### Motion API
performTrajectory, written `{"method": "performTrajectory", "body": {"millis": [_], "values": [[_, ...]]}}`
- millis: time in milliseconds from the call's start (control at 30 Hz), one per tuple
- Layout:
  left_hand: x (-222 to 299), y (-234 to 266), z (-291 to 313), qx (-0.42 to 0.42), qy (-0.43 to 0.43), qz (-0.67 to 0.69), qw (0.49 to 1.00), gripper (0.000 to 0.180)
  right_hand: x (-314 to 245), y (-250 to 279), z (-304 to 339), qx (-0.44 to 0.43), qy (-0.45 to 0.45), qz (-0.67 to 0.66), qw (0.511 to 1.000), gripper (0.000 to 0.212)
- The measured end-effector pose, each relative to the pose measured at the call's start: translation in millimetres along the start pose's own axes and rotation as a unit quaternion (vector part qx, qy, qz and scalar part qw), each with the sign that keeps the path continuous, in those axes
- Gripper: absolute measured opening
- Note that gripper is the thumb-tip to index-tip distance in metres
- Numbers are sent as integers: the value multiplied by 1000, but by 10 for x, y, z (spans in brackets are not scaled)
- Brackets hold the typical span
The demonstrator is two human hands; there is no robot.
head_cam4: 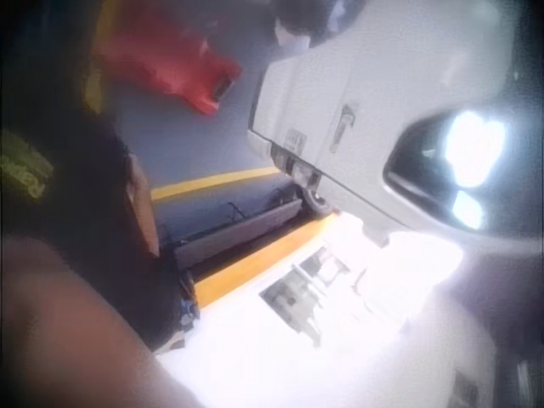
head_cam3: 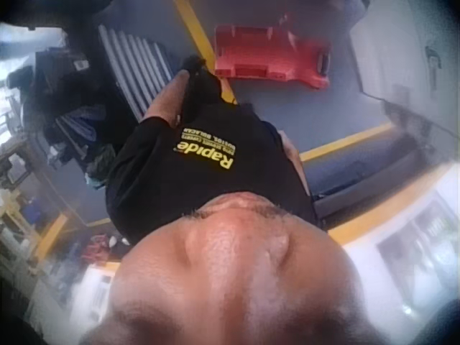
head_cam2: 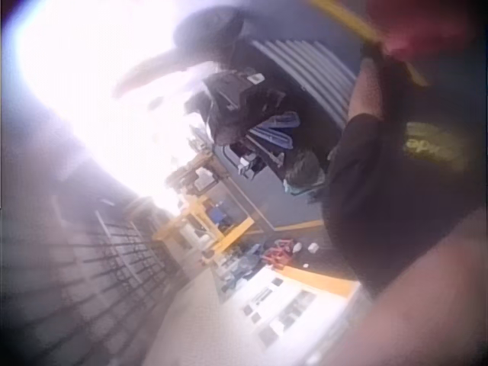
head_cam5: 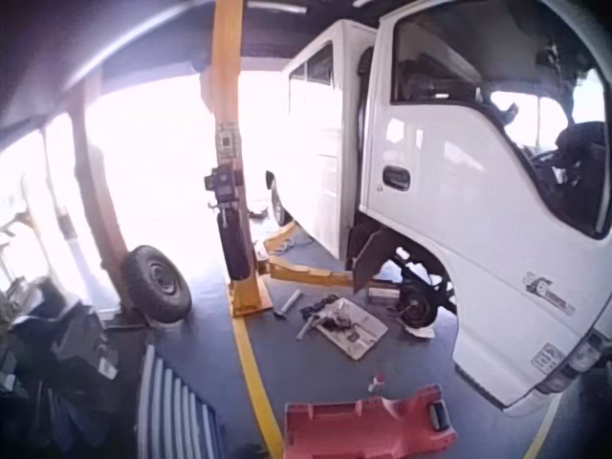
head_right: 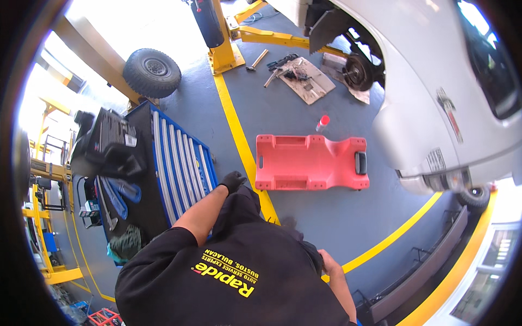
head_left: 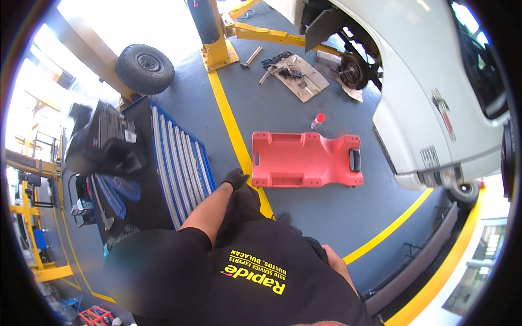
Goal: The person works under a white van raised on a yellow lift, using a ratchet to loosen and tighten bolts on the suspension area. They retrieve a tool from a blue toolbox, apply spray lubricant, and continue fastening components under the vehicle.
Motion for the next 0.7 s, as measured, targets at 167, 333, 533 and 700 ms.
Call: {"method": "performTrajectory", "body": {"millis": [167, 333, 533, 700], "values": [[-997, 1139, -1608, 111, -87, -7, 990, 42, -1651, -331, -680, 24, 6, 80, 997, 44], [-1327, 2263, -3242, 164, 86, 182, 966, 30, -3225, -1070, -1382, 33, -43, -27, 998, 48], [-414, 3792, -4797, 115, 62, 304, 944, 26, -4915, -1780, -1722, 8, -102, -75, 992, 53], [736, 4720, -6375, 71, -12, 323, 944, 25, -6007, -2110, -2655, -52, -87, -125, 987, 54]]}}
Point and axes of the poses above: each hand's wrist, its own z-axis away from the middle knuckle, its own y-axis out of the back of the hand, x = y × z, the point moved 10 cm from there along -z, towards the middle knuckle, and after that the axes turned 11 degrees about z, right-handed, at the moved point
